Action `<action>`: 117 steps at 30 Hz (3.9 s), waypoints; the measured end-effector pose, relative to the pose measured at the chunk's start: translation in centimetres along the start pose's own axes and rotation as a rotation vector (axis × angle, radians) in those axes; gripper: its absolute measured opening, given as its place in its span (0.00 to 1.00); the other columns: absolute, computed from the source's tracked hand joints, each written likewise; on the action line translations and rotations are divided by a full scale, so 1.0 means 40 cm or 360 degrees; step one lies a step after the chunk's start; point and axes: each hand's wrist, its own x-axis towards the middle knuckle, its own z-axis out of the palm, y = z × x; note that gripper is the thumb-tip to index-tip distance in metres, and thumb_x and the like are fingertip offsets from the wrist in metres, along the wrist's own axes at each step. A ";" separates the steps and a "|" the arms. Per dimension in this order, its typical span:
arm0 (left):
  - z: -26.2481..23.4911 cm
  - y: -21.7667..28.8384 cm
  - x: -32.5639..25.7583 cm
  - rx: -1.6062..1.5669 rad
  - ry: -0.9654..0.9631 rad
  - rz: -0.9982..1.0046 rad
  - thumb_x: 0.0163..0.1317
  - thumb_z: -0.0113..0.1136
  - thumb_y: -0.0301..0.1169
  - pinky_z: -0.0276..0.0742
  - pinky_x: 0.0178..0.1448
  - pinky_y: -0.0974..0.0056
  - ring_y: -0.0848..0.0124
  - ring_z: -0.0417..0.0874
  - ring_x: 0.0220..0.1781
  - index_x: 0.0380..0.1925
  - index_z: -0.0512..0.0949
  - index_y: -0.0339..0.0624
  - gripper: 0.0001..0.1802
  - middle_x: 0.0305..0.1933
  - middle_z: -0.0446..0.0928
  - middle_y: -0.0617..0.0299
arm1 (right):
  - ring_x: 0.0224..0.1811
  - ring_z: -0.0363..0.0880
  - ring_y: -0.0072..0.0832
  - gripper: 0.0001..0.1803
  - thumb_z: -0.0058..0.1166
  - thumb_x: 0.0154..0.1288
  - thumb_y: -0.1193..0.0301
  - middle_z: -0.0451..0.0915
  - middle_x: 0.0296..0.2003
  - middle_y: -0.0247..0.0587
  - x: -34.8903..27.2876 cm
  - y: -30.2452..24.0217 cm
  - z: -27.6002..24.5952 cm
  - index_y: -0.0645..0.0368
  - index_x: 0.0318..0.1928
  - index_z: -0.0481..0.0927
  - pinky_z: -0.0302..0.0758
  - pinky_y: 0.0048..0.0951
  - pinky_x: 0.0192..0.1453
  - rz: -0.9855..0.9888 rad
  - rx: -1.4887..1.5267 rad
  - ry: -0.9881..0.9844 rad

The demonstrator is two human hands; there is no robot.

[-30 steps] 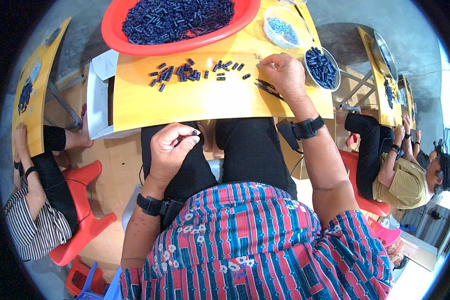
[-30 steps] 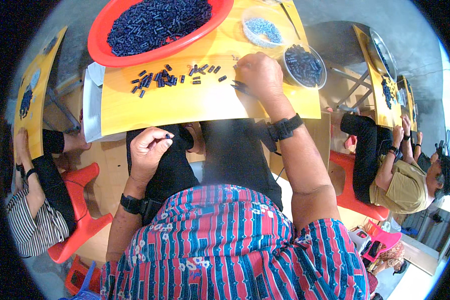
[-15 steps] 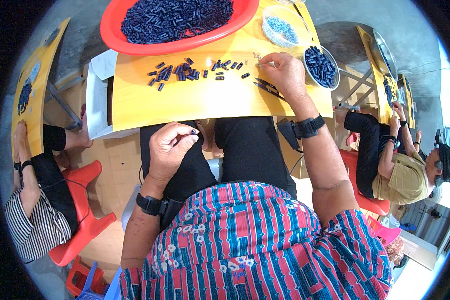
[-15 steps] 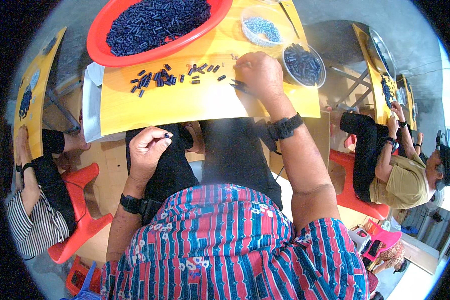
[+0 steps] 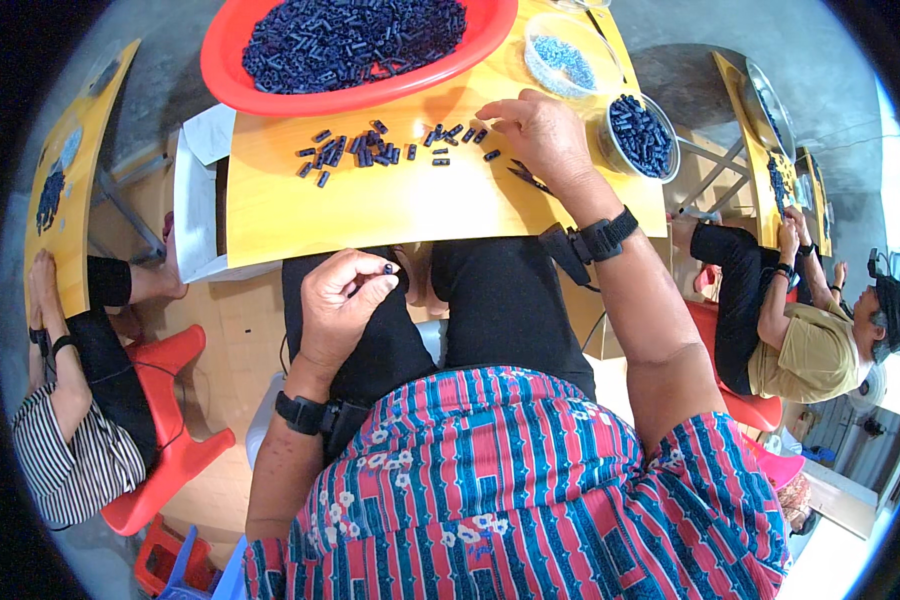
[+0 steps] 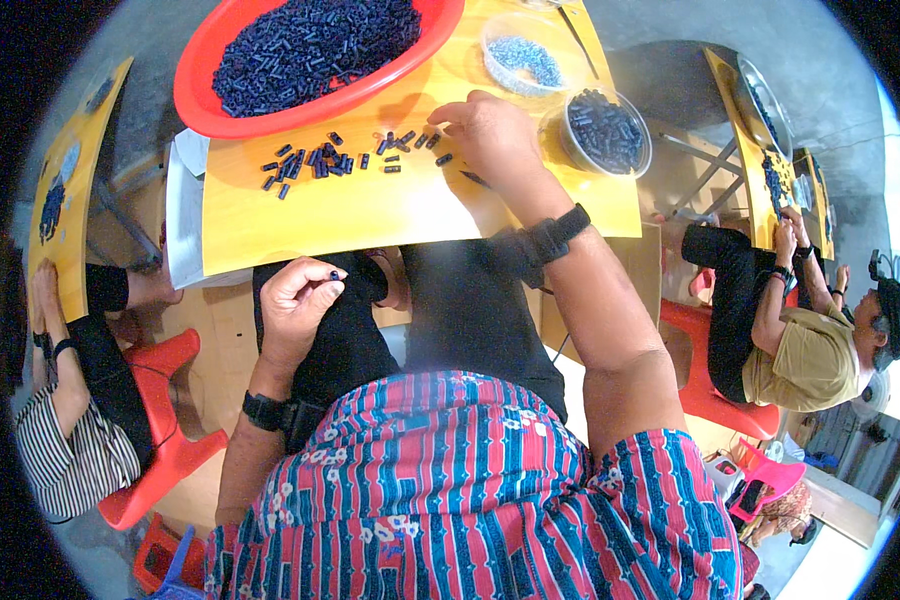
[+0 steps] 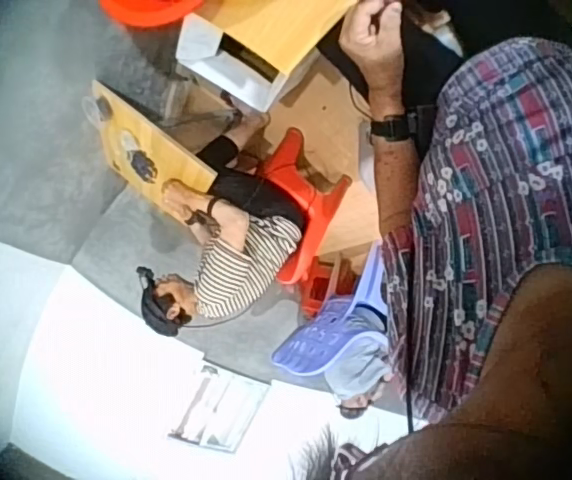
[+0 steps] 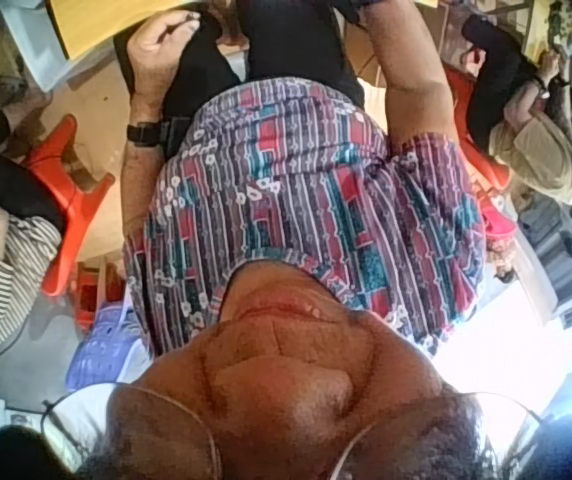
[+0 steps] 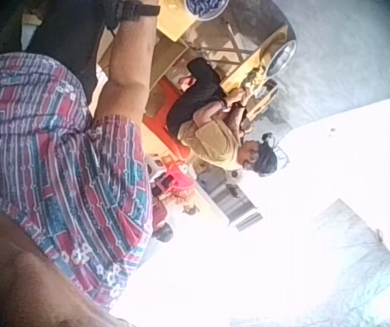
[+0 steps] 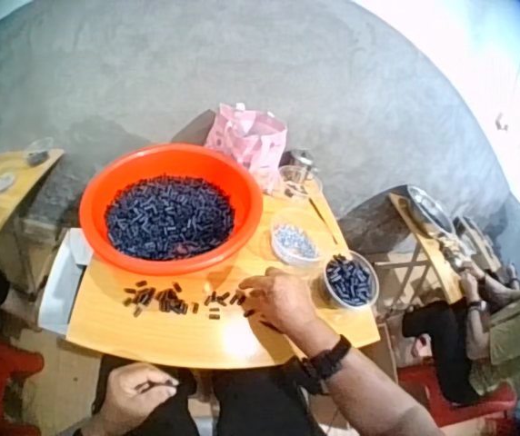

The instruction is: Assembling small blue plastic components into white caps by hand at a workshop table.

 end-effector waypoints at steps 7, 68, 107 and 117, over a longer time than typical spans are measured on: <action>-0.003 0.006 0.009 0.0006 0.0009 -0.0036 0.56 0.65 0.23 0.71 0.36 0.74 0.79 0.75 0.30 0.31 0.80 0.34 0.05 0.31 0.80 0.62 | 0.33 0.80 0.36 0.10 0.58 0.56 0.71 0.77 0.26 0.37 0.022 0.014 0.006 0.41 0.37 0.87 0.77 0.36 0.38 -0.0182 -0.0123 -0.0105; 0.001 -0.019 0.007 -0.0738 -0.0018 -0.0166 0.64 0.60 0.28 0.77 0.52 0.69 0.75 0.81 0.43 0.41 0.80 0.33 0.09 0.43 0.81 0.59 | 0.27 0.81 0.28 0.06 0.59 0.55 0.78 0.80 0.25 0.39 -0.176 -0.277 0.030 0.57 0.35 0.84 0.77 0.26 0.33 -0.0656 0.0843 0.0090; 0.013 0.000 0.016 -0.0487 -0.0134 -0.0115 0.61 0.62 0.25 0.72 0.42 0.75 0.83 0.75 0.36 0.37 0.82 0.35 0.06 0.35 0.80 0.67 | 0.20 0.66 0.12 0.05 0.60 0.58 0.76 0.77 0.21 0.27 -0.192 -0.222 0.078 0.61 0.36 0.85 0.64 0.19 0.24 -0.0225 0.1833 -0.0217; 0.003 0.002 0.015 -0.0267 -0.0178 -0.0049 0.63 0.60 0.25 0.75 0.50 0.72 0.78 0.79 0.42 0.35 0.80 0.33 0.05 0.40 0.81 0.62 | 0.17 0.58 0.08 0.06 0.58 0.62 0.75 0.75 0.21 0.24 -0.199 -0.252 0.049 0.62 0.38 0.84 0.52 0.14 0.19 0.0321 0.2214 -0.0547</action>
